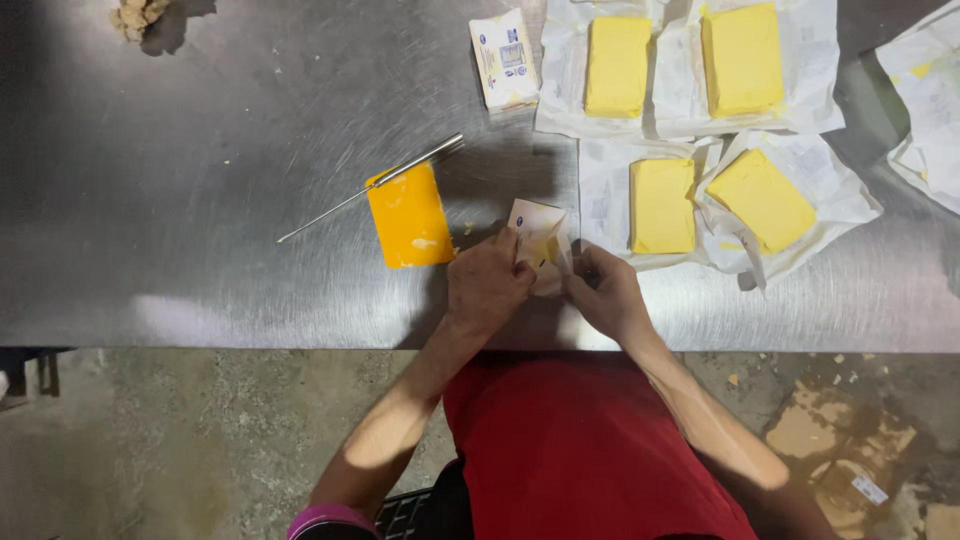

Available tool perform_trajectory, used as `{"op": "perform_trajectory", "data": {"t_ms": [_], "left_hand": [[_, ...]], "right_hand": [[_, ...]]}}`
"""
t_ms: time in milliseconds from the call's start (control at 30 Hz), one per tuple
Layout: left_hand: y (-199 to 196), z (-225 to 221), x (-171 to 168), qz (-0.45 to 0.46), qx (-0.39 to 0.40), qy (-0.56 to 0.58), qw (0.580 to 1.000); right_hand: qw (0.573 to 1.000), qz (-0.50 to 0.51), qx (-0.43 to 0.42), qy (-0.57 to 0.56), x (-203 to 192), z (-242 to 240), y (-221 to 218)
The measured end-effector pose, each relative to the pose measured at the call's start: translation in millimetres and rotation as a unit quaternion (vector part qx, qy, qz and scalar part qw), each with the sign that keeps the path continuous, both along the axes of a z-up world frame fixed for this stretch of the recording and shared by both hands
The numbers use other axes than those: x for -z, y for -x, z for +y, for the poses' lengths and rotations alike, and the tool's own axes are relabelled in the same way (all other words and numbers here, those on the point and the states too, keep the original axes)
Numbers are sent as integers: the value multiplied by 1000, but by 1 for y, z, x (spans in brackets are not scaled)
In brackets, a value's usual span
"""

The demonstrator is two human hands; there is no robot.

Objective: The person uses a thin metal tool to poke several small holes into blocks of yellow cheese, then wraps the cheese blocks in individual pieces of paper.

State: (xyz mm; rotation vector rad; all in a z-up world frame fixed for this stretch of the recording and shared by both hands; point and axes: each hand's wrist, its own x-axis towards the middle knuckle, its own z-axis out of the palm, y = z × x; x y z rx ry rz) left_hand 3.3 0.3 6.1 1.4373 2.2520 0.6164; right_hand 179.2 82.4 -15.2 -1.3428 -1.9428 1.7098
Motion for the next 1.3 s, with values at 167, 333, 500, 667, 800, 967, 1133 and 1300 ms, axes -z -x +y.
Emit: {"op": "perform_trajectory", "data": {"t_ms": [167, 333, 500, 667, 800, 967, 1133, 1300], "left_hand": [[-7, 3, -8, 11, -13, 11, 1000], [-10, 7, -5, 8, -30, 22, 999], [-7, 5, 2, 25, -45, 19, 998], [-7, -4, 8, 51, -6, -41, 998], [-6, -5, 23, 125, 47, -45, 990], [19, -26, 38, 371, 120, -222, 894], [25, -45, 25, 101, -43, -54, 992], [35, -31, -16, 46, 53, -219, 973]], "right_hand": [[997, 63, -10, -54, 17, 3, -8], [992, 47, -33, -108, 23, 10, -9], [997, 23, -24, -62, 21, 10, -9], [993, 88, -41, -71, 16, 14, -2], [989, 91, -30, -111, 17, 15, 5], [997, 49, 47, 34, 17, 11, -1], [995, -14, 103, 7, -3, 6, -2], [954, -38, -2, -298, -53, 2, 10]]}}
